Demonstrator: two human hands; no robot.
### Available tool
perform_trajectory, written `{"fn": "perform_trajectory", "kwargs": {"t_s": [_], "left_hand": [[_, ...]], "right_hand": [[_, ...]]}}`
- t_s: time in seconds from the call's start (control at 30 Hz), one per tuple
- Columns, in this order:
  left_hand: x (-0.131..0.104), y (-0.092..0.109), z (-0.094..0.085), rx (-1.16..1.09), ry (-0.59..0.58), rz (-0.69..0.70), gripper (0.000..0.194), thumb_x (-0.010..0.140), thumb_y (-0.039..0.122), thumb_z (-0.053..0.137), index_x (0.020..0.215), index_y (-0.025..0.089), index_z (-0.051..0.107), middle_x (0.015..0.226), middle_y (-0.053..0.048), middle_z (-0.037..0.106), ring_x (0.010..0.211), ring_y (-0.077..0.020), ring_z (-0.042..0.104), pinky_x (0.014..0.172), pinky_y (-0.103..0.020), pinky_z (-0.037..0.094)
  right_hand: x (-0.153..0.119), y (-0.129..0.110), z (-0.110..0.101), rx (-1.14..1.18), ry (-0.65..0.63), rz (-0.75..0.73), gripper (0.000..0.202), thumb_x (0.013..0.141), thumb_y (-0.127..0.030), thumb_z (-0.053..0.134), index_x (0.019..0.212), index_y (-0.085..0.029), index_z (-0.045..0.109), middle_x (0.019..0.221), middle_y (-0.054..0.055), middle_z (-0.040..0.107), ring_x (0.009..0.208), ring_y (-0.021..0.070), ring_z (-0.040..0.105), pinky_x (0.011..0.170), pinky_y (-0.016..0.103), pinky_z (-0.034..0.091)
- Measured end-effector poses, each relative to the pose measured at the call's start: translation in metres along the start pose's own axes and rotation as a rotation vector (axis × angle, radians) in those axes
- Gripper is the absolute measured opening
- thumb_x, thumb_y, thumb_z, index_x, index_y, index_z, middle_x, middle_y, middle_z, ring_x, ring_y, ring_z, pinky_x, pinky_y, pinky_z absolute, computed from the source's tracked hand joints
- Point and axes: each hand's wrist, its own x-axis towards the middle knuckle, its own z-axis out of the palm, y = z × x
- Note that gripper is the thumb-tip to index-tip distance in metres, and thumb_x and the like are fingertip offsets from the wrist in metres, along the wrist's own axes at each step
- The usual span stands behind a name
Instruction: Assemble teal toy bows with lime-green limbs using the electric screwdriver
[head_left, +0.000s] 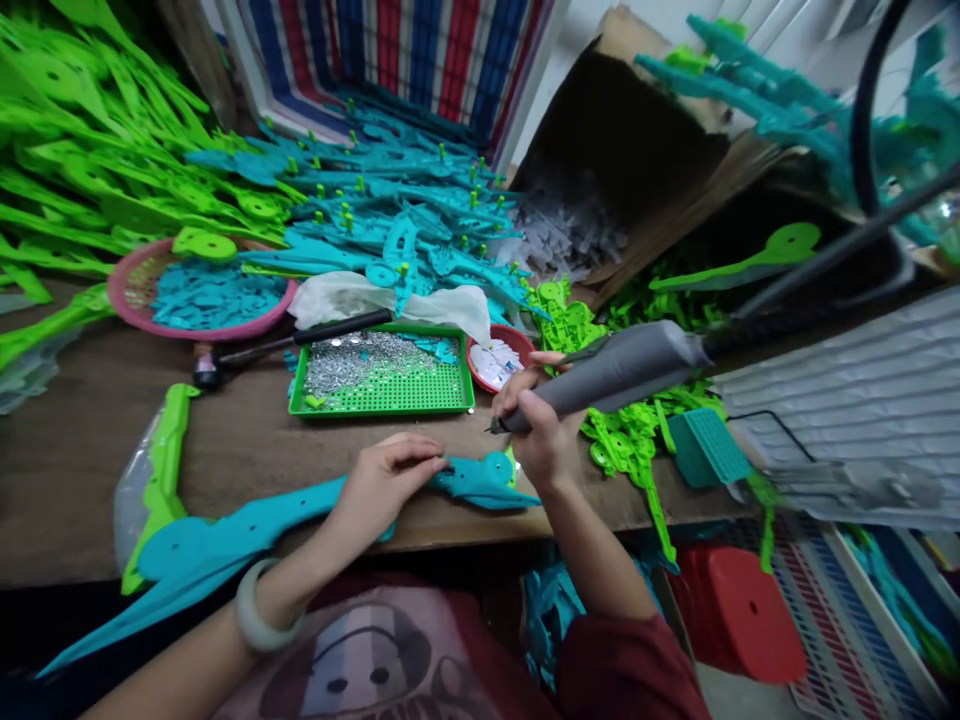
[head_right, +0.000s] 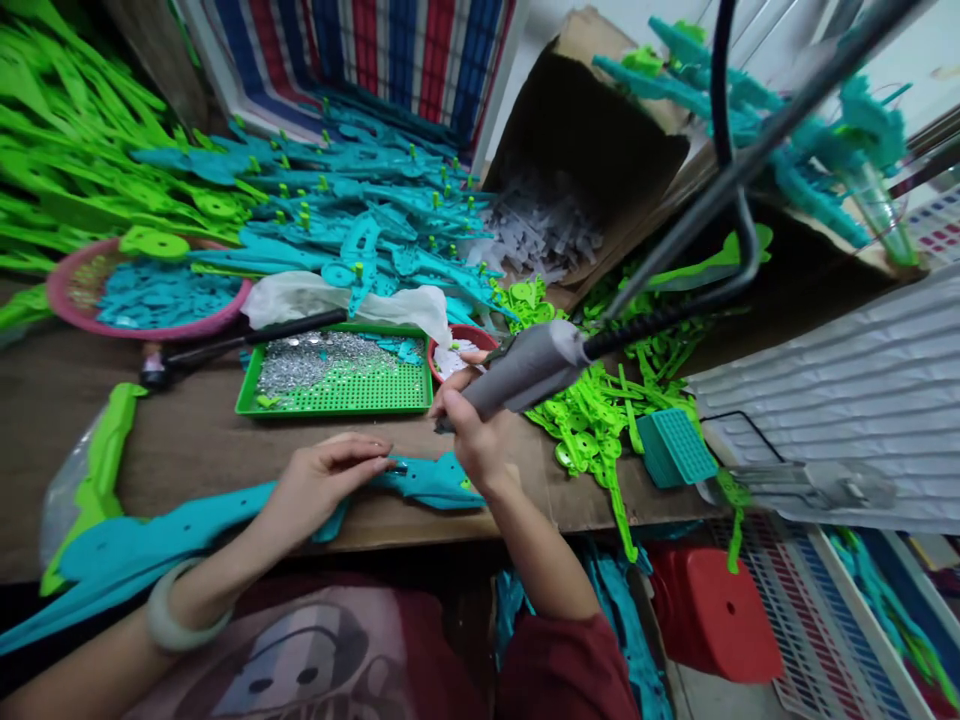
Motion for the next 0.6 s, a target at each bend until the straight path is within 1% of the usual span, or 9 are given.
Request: {"fn": "perform_trajectory", "kwargs": {"t_s": [0.1,0.17,0.2,0.27,0.33,0.37,0.4,0.5,0.6], "left_hand": [[-0.010,0.004,-0.001,-0.256,-0.046,-0.221,0.034,0.070,0.048,0.084,0.090,0.021,0.080,0.099,-0.009,0.080,0.099,-0.0242,0.074,0.100,-0.040,0.056],[-0.017,0.008,-0.001,-0.481,-0.079,-0.400,0.036,0.067,0.046,0.088,0.090,0.019,0.080,0.100,-0.008,0.080,0.104,-0.0233,0.073,0.102,-0.036,0.055],[-0.021,0.011,0.000,-0.564,-0.100,-0.459,0.034,0.066,0.043,0.089,0.088,0.019,0.080,0.100,-0.008,0.080,0.106,-0.0227,0.072,0.103,-0.034,0.055],[-0.027,0.017,0.000,-0.664,-0.162,-0.520,0.027,0.069,0.038,0.088,0.086,0.019,0.080,0.101,-0.007,0.080,0.106,-0.0217,0.072,0.100,-0.032,0.056],[-0.030,0.021,0.001,-0.691,-0.214,-0.539,0.020,0.074,0.035,0.083,0.087,0.020,0.080,0.102,-0.006,0.079,0.102,-0.0220,0.072,0.097,-0.034,0.058],[-0.032,0.022,0.001,-0.684,-0.233,-0.542,0.018,0.076,0.034,0.081,0.087,0.021,0.079,0.103,-0.006,0.079,0.101,-0.0227,0.072,0.096,-0.036,0.059],[-0.032,0.022,0.002,-0.671,-0.249,-0.545,0.017,0.077,0.034,0.080,0.087,0.021,0.079,0.103,-0.006,0.078,0.100,-0.0236,0.072,0.095,-0.038,0.060],[-0.033,0.019,0.004,-0.637,-0.251,-0.546,0.013,0.076,0.033,0.078,0.083,0.021,0.078,0.102,-0.006,0.078,0.099,-0.0249,0.072,0.091,-0.040,0.061],[-0.032,0.014,0.003,-0.598,-0.216,-0.521,0.012,0.073,0.033,0.075,0.077,0.021,0.076,0.100,-0.006,0.078,0.102,-0.0245,0.071,0.092,-0.039,0.060]], "right_hand": [[-0.006,-0.002,-0.017,-0.429,0.084,-0.112,0.048,0.086,-0.035,0.068,0.129,-0.025,0.051,0.085,0.002,0.062,0.078,0.0214,0.065,0.073,0.040,0.056],[-0.022,-0.008,-0.023,-0.809,0.193,-0.381,0.057,0.084,-0.034,0.074,0.135,-0.025,0.049,0.101,0.010,0.063,0.095,0.0272,0.065,0.080,0.045,0.056],[-0.032,-0.013,-0.024,-0.969,0.164,-0.552,0.058,0.084,-0.032,0.075,0.135,-0.026,0.049,0.103,0.012,0.063,0.096,0.0280,0.064,0.079,0.045,0.056],[-0.048,-0.022,-0.022,-1.170,-0.162,-0.797,0.048,0.086,-0.027,0.073,0.130,-0.024,0.054,0.099,0.012,0.065,0.089,0.0262,0.063,0.071,0.040,0.056],[-0.057,-0.028,-0.019,-1.207,-0.602,-0.854,0.031,0.091,-0.019,0.064,0.122,-0.017,0.060,0.095,0.011,0.069,0.081,0.0228,0.062,0.064,0.036,0.054],[-0.058,-0.030,-0.017,-1.189,-0.751,-0.855,0.025,0.093,-0.015,0.059,0.118,-0.012,0.062,0.094,0.012,0.070,0.079,0.0223,0.062,0.063,0.036,0.054],[-0.058,-0.030,-0.016,-1.164,-0.837,-0.862,0.022,0.094,-0.011,0.055,0.115,-0.008,0.063,0.093,0.014,0.072,0.078,0.0225,0.062,0.063,0.036,0.054],[-0.051,-0.028,-0.021,-1.069,-0.912,-0.892,0.024,0.096,-0.007,0.049,0.115,0.000,0.062,0.094,0.018,0.073,0.082,0.0240,0.064,0.069,0.037,0.056],[-0.040,-0.021,-0.033,-0.921,-1.012,-0.657,0.027,0.099,-0.010,0.049,0.125,-0.006,0.057,0.103,0.015,0.072,0.091,0.0199,0.065,0.077,0.032,0.057]]}}
